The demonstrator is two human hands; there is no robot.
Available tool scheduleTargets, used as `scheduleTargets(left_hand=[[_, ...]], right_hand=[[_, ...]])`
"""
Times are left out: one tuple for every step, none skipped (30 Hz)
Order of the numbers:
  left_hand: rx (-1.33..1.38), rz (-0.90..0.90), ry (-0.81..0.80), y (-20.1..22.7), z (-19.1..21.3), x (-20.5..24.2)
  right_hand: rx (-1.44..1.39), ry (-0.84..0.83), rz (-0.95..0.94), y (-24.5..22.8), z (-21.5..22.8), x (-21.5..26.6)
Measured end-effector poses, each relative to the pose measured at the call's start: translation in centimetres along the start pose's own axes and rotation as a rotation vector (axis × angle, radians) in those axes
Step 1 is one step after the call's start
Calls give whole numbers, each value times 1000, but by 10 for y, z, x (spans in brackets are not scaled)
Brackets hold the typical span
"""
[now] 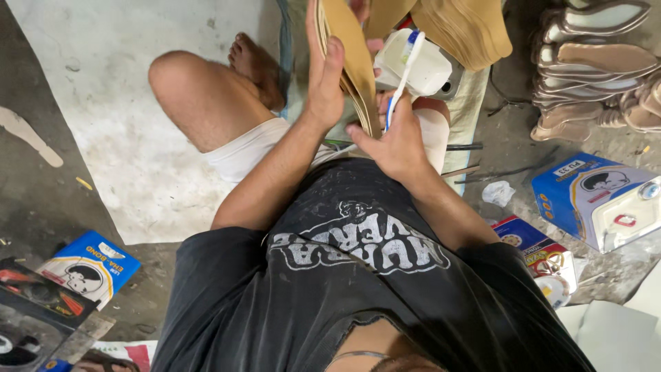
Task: The person sits on the floor and applies glue to shoe insoles using a toothbrush. They dip the brush into a container of glue and spread it evenly across the surface of each insole, then place the treated insoles on a nearby rack.
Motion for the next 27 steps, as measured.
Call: scheduleTargets(left_hand=[[22, 15, -19, -3, -1, 0], [48, 31, -46, -7, -4, -3], [77, 88, -56, -15, -5, -5], [111, 148, -68, -24, -7, -7], [146, 207, -81, -32, -9, -7], [210, 269, -85, -38, -9, -5], [274, 332, -91, -42, -7, -3], [337, 397, -96, -45, -4, 2], [464, 436, -132, -42, -5, 11], [591, 473, -170, -37, -5, 21], [718, 510, -208, -32, -8, 32], [671, 511, -202, -30, -3, 42], [623, 512, -195, -28, 0, 53], [573, 513, -188, -27, 4, 62], [576, 494, -167, -25, 6, 67], [577, 471, -144, -25, 9, 70], [577, 449, -121, -24, 12, 72], [584, 481, -115, -28, 12, 75], [592, 514, -109, -32, 12, 79], [597, 542, -101, -35, 13, 81], [584, 534, -103, -34, 13, 83], [570, 529, -105, -33, 12, 87], [555, 525, -108, -32, 12, 90], [535, 490, -144, -28, 11, 92], [514, 456, -179, -23, 10, 94], [494, 423, -214, -18, 8, 96], [458, 457, -231, -20, 8, 100]], right_hand=[[77, -5, 53, -6, -2, -1], [47, -11, 25, -2, -4, 0], [16, -17, -2, 3, -6, 0], [-10, -21, -32, 9, -5, 3], [-71, -35, -34, 13, -4, 7], [-129, -50, -35, 17, -1, 11], [-188, -64, -36, 22, 3, 14], [-73, -50, -3, 24, 13, 16], [40, -37, 31, 26, 28, 16], [153, -23, 65, 27, 43, 14], [236, 15, 42, 33, 61, 10], [319, 53, 18, 39, 78, 5], [415, 70, -49, 49, 92, 1], [509, 85, -118, 57, 105, -3], [602, 99, -187, 65, 116, -5], [660, 62, -133, 63, 116, -12], [718, 24, -80, 60, 116, -17], [773, -16, -22, 57, 112, -23], [795, -31, 15, 55, 108, -28], [815, -47, 57, 53, 103, -36], [835, -63, 100, 51, 97, -45], [889, -67, 101, 53, 93, -53], [944, -72, 102, 56, 89, -61], [999, -74, 102, 58, 86, -68], [1057, -93, 136, 58, 81, -72], [1115, -114, 168, 57, 78, -73], [1173, -135, 202, 54, 76, -72]])
Point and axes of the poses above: each hand's wrist, its own x-axis away from the middle knuckle, its own z-axis out of the back of the hand, y = z × x, the point moved 10 cm from there along -x, towards the middle knuckle, and after that the axes turned 15 degrees about -x, right-handed, at the moved point
